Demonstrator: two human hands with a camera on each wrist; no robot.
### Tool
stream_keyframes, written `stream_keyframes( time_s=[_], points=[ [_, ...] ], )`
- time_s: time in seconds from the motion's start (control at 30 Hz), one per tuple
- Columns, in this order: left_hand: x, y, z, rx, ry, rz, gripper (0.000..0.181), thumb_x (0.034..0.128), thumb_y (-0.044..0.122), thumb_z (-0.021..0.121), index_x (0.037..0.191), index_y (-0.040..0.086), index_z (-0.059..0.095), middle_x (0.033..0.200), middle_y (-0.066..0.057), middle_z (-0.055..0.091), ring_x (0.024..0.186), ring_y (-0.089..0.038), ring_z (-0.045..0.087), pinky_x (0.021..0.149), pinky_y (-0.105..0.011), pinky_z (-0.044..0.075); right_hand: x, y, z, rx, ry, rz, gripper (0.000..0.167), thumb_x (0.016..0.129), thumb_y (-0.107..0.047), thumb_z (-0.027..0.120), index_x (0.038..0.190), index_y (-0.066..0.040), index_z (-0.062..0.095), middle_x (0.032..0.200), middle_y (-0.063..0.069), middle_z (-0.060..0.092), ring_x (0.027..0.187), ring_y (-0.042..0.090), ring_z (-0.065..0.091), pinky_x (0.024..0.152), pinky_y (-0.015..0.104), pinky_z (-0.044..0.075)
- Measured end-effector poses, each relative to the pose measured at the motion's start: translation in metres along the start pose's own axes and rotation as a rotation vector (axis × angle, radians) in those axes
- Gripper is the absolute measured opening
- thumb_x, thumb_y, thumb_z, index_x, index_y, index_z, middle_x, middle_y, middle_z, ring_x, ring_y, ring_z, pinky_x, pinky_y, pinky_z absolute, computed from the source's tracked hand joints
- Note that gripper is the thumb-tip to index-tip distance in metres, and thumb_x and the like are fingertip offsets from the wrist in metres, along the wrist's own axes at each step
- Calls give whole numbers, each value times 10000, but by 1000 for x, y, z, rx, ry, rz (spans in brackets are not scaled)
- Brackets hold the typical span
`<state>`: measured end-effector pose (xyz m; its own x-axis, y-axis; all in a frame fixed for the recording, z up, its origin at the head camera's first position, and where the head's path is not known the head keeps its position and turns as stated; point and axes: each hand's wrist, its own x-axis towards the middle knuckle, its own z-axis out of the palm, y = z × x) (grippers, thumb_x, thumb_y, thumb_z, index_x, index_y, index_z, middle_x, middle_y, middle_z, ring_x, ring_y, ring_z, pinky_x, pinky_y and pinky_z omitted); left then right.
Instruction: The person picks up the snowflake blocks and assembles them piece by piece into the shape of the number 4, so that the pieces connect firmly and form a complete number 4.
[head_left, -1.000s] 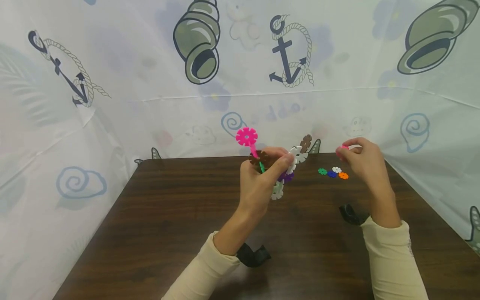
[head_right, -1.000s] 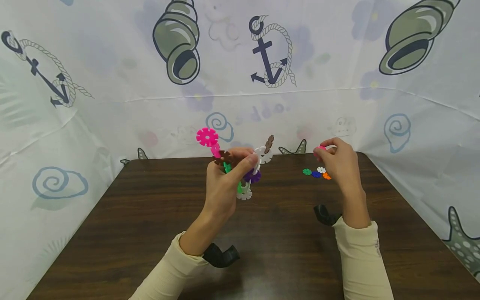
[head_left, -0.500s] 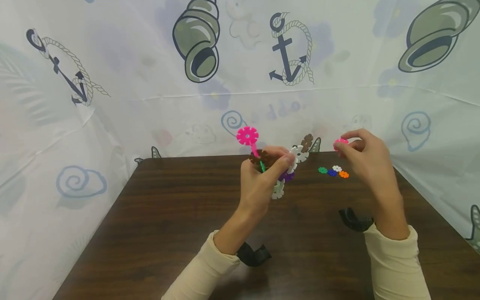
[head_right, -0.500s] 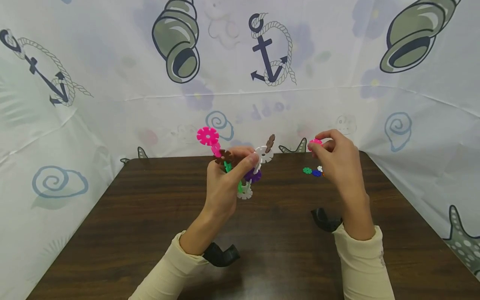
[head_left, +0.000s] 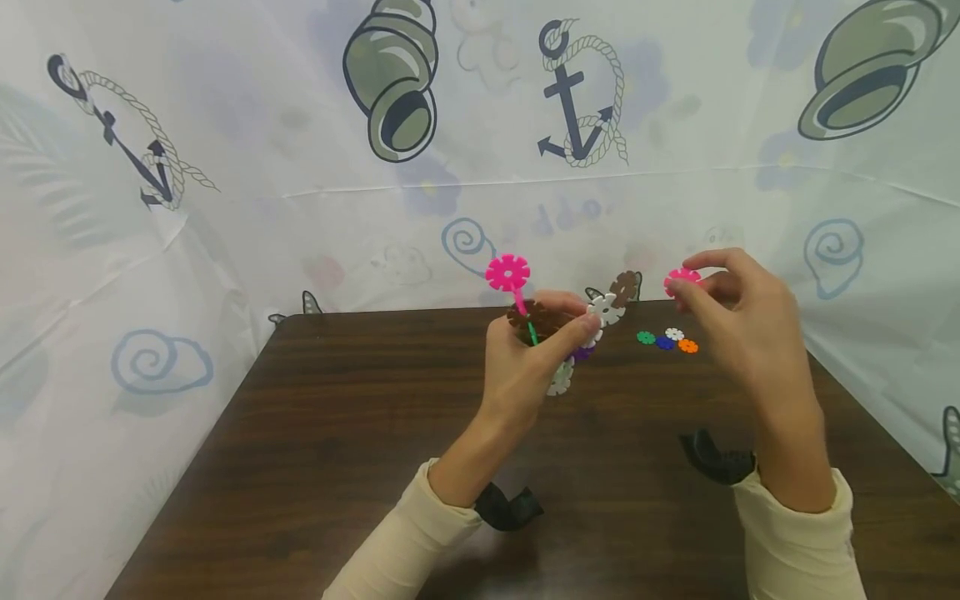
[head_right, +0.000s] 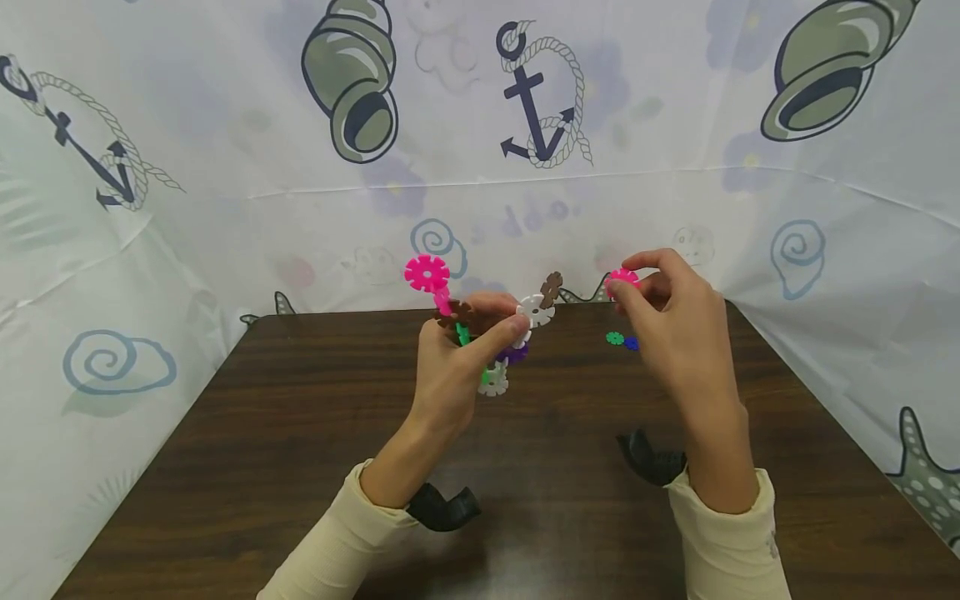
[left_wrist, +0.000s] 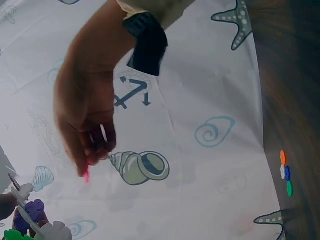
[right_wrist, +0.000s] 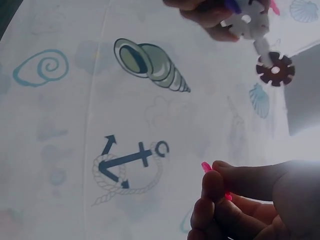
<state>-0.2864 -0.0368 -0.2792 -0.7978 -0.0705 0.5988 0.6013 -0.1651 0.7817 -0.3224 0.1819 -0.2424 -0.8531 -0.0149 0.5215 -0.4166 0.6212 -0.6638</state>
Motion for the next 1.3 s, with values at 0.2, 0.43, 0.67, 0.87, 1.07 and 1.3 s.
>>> stream_keyframes(
  time_s=[0.2, 0.43, 0.67, 0.87, 1.07, 1.3],
  points=[
    [-1, 0, 0, 44, -11, -8, 148, 905, 66, 740, 1002, -45, 731, 1077, -179, 718, 870, -96, 676, 748, -198, 563, -10, -12, -1, 9, 44, -57, 327, 1011, -271, 656, 1312, -144, 643, 845, -29, 738, 718, -47, 613, 640, 134, 456],
    [-2, -2, 2, 67, -27, -3, 142, 903, 75, 743, 960, -55, 739, 1058, -185, 712, 905, -112, 672, 763, -205, 563, -22, -22, -4, 37, 98, -88, 335, 1023, -228, 617, 1355, -192, 642, 924, 39, 743, 796, -12, 598, 667, 134, 442],
    [-2, -3, 2, 96, -52, 4, 135, 906, 90, 742, 949, -39, 744, 1052, -168, 711, 919, -117, 676, 778, -219, 570, -30, -33, -6, 87, 129, -219, 331, 1013, -159, 635, 1341, -191, 665, 973, 91, 750, 885, -58, 625, 713, 65, 470],
    [-3, -3, 2, 116, -60, -10, 144, 907, 104, 740, 963, -27, 748, 1059, -154, 715, 913, -108, 678, 785, -224, 579, -31, -35, -5, 129, 128, -327, 338, 991, -42, 640, 1308, -151, 691, 1021, 155, 763, 880, -103, 631, 781, 29, 472],
    [-2, -2, 3, 97, -87, -6, 138, 901, 100, 743, 951, -29, 745, 1043, -160, 713, 912, -129, 668, 761, -214, 564, -30, -35, -3, 133, 143, -416, 331, 958, 29, 663, 1251, -112, 724, 965, 100, 737, 847, -68, 622, 812, 45, 475],
    [-2, -1, 3, 98, -111, 21, 129, 911, 82, 725, 952, -40, 736, 1037, -183, 709, 919, -104, 659, 749, -199, 547, -28, -36, -2, 108, 148, -500, 313, 942, 75, 660, 1229, -35, 724, 995, 145, 745, 864, -107, 611, 809, 38, 484]
  ],
)
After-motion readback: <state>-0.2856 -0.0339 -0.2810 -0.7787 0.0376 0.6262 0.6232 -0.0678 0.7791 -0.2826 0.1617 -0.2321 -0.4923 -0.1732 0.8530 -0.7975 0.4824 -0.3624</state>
